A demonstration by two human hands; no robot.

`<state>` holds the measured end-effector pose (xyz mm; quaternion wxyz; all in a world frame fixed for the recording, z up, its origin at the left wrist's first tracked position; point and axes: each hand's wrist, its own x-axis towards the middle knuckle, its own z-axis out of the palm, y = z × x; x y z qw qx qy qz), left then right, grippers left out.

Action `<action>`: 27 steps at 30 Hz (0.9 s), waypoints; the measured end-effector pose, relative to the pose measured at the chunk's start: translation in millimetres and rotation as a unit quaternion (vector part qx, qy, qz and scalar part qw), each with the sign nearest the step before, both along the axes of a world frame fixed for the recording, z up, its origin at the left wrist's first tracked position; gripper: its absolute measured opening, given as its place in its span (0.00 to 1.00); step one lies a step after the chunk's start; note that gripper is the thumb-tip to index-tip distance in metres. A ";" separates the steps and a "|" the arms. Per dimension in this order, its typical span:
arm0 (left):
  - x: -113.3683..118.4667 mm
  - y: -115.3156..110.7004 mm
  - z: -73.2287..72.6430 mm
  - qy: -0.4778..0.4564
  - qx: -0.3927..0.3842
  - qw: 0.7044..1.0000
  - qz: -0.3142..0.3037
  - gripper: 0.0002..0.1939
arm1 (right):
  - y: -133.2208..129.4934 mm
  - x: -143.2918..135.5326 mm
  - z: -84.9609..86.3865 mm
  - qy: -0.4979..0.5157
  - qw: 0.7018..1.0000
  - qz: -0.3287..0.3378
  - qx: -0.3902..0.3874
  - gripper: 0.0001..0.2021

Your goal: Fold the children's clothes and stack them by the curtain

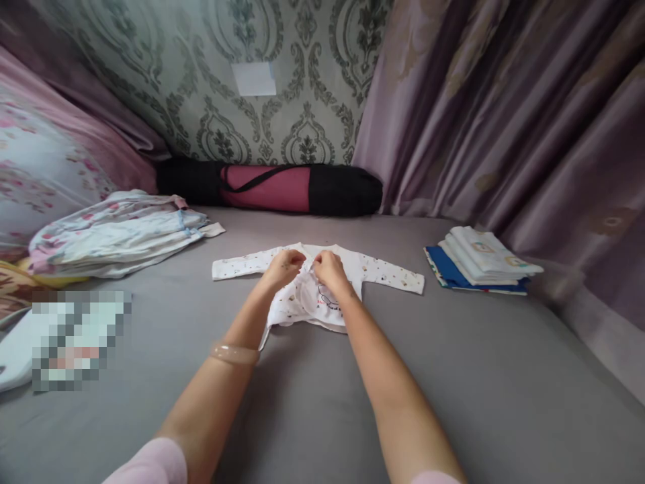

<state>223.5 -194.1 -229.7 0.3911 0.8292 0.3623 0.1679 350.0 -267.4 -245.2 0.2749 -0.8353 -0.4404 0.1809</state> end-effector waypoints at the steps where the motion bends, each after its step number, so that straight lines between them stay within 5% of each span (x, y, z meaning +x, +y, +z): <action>1: 7.5 0.1 -5.2 -0.001 0.008 1.000 0.019 0.15 | 1.1 -2.9 -3.3 -0.016 1.000 -0.008 -0.007 0.10; 6: 21.5 -4.7 -37.6 0.004 0.049 0.995 0.083 0.14 | 1.3 -11.7 -19.4 -0.118 0.992 -0.035 -0.034 0.10; 12: 23.0 -3.3 -52.5 0.025 0.100 0.994 0.039 0.16 | 0.7 -18.3 -23.1 -0.131 0.989 -0.053 -0.048 0.12; 18: 22.0 -2.1 -45.8 0.067 0.092 0.993 0.035 0.20 | 4.1 1.3 -23.3 0.095 0.989 -0.097 0.051 0.06; 27: 21.8 1.3 -46.0 0.027 0.063 0.998 -0.002 0.24 | -3.0 7.8 -6.6 0.287 0.953 -0.074 0.059 0.09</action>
